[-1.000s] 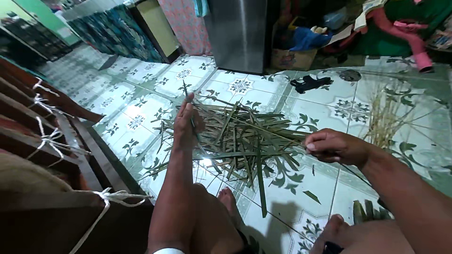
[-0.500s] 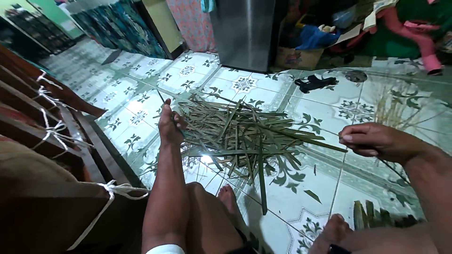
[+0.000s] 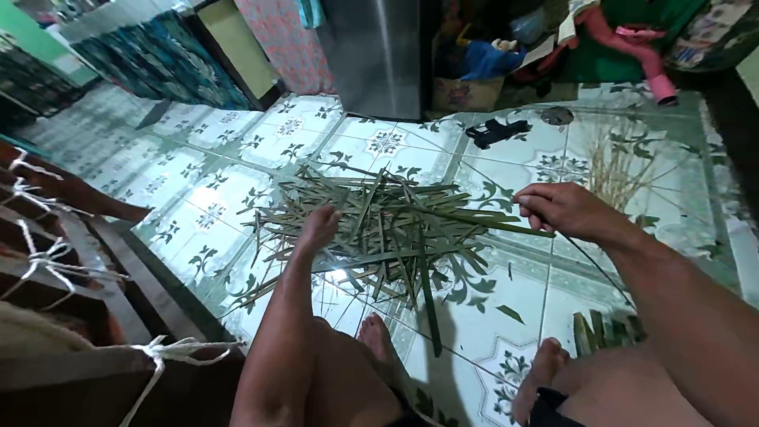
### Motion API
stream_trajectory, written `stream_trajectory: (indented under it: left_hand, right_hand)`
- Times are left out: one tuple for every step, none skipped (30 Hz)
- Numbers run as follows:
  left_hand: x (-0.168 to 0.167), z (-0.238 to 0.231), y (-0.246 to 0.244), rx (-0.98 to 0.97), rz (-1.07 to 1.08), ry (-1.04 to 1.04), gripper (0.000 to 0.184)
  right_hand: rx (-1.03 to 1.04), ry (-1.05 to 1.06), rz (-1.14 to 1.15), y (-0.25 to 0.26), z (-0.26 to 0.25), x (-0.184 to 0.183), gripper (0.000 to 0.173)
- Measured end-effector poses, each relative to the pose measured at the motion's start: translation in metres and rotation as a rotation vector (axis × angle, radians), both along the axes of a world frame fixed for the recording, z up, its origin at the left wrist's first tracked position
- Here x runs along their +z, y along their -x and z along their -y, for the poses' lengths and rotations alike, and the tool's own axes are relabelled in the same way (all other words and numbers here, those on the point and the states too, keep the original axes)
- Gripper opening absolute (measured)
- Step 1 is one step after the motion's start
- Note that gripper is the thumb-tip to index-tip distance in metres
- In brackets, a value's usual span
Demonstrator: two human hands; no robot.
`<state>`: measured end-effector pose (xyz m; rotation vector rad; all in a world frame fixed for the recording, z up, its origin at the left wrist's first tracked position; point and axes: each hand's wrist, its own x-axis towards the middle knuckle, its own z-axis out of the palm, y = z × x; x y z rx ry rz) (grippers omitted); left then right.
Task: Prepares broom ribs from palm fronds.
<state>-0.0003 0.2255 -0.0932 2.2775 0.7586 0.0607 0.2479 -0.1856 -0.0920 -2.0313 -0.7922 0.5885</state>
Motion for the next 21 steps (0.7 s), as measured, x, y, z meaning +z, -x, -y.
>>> stream_trajectory:
  left_hand:
    - [0.002, 0.010, -0.007, -0.003, 0.046, 0.046, 0.034]
    - [0.006, 0.023, -0.013, -0.007, 0.102, 0.121, 0.035]
    - [0.010, 0.037, -0.019, -0.028, 0.158, 0.217, 0.034]
    - [0.015, 0.053, -0.024, -0.067, 0.198, 0.314, 0.033]
    - [0.021, 0.070, -0.028, -0.115, 0.230, 0.404, 0.033]
    - [0.026, 0.086, -0.032, -0.172, 0.243, 0.487, 0.034]
    - [0.028, 0.099, -0.037, -0.238, 0.257, 0.575, 0.038]
    - [0.030, 0.109, -0.041, -0.301, 0.260, 0.653, 0.042]
    - [0.031, 0.118, -0.046, -0.350, 0.259, 0.719, 0.044]
    - [0.031, 0.124, -0.050, -0.378, 0.260, 0.779, 0.044]
    - [0.032, 0.128, -0.053, -0.381, 0.261, 0.820, 0.043]
    - [0.033, 0.130, -0.055, -0.370, 0.266, 0.839, 0.042]
    - [0.033, 0.131, -0.058, -0.348, 0.270, 0.848, 0.041]
    - [0.032, 0.131, -0.060, -0.328, 0.275, 0.849, 0.041]
    - [0.031, 0.132, -0.062, -0.309, 0.278, 0.850, 0.040]
    - [0.029, 0.133, -0.064, -0.292, 0.282, 0.854, 0.039]
    - [0.028, 0.134, -0.066, -0.281, 0.286, 0.862, 0.038]
    - [0.027, 0.136, -0.068, -0.273, 0.296, 0.874, 0.038]
    - [0.026, 0.138, -0.069, -0.271, 0.304, 0.889, 0.038]
    - [0.026, 0.141, -0.070, -0.278, 0.308, 0.901, 0.038]
    - [0.026, 0.145, -0.070, -0.290, 0.301, 0.905, 0.038]
  right_hand:
    - [0.010, 0.003, 0.029, 0.004, -0.005, 0.000, 0.030]
    - [0.033, -0.003, 0.046, 0.007, -0.009, -0.001, 0.029]
    - [0.062, -0.007, 0.044, 0.009, -0.012, -0.003, 0.030]
    - [0.094, -0.012, 0.027, 0.012, -0.016, -0.003, 0.029]
    - [0.133, -0.019, -0.004, 0.016, -0.020, -0.003, 0.029]
    - [0.175, -0.035, -0.044, 0.019, -0.024, -0.003, 0.028]
    - [0.218, -0.056, -0.095, 0.022, -0.027, -0.003, 0.027]
    - [0.264, -0.076, -0.153, 0.025, -0.029, -0.003, 0.026]
    - [0.308, -0.094, -0.210, 0.028, -0.031, -0.002, 0.025]
    - [0.348, -0.105, -0.253, 0.030, -0.033, -0.001, 0.023]
    - [0.376, -0.109, -0.267, 0.032, -0.034, 0.000, 0.023]
    - [0.386, -0.103, -0.246, 0.034, -0.036, 0.001, 0.022]
    - [0.374, -0.091, -0.197, 0.037, -0.038, 0.002, 0.021]
    - [0.342, -0.083, -0.137, 0.040, -0.041, 0.003, 0.022]
    - [0.301, -0.090, -0.077, 0.044, -0.044, 0.004, 0.023]
    - [0.260, -0.116, -0.024, 0.047, -0.047, 0.003, 0.024]
    - [0.224, -0.151, 0.026, 0.050, -0.049, 0.000, 0.024]
    - [0.206, -0.179, 0.072, 0.051, -0.051, -0.003, 0.025]
    - [0.204, -0.189, 0.102, 0.051, -0.051, -0.004, 0.027]
    - [0.216, -0.187, 0.117, 0.051, -0.052, -0.004, 0.029]
    - [0.229, -0.184, 0.120, 0.050, -0.052, -0.004, 0.030]
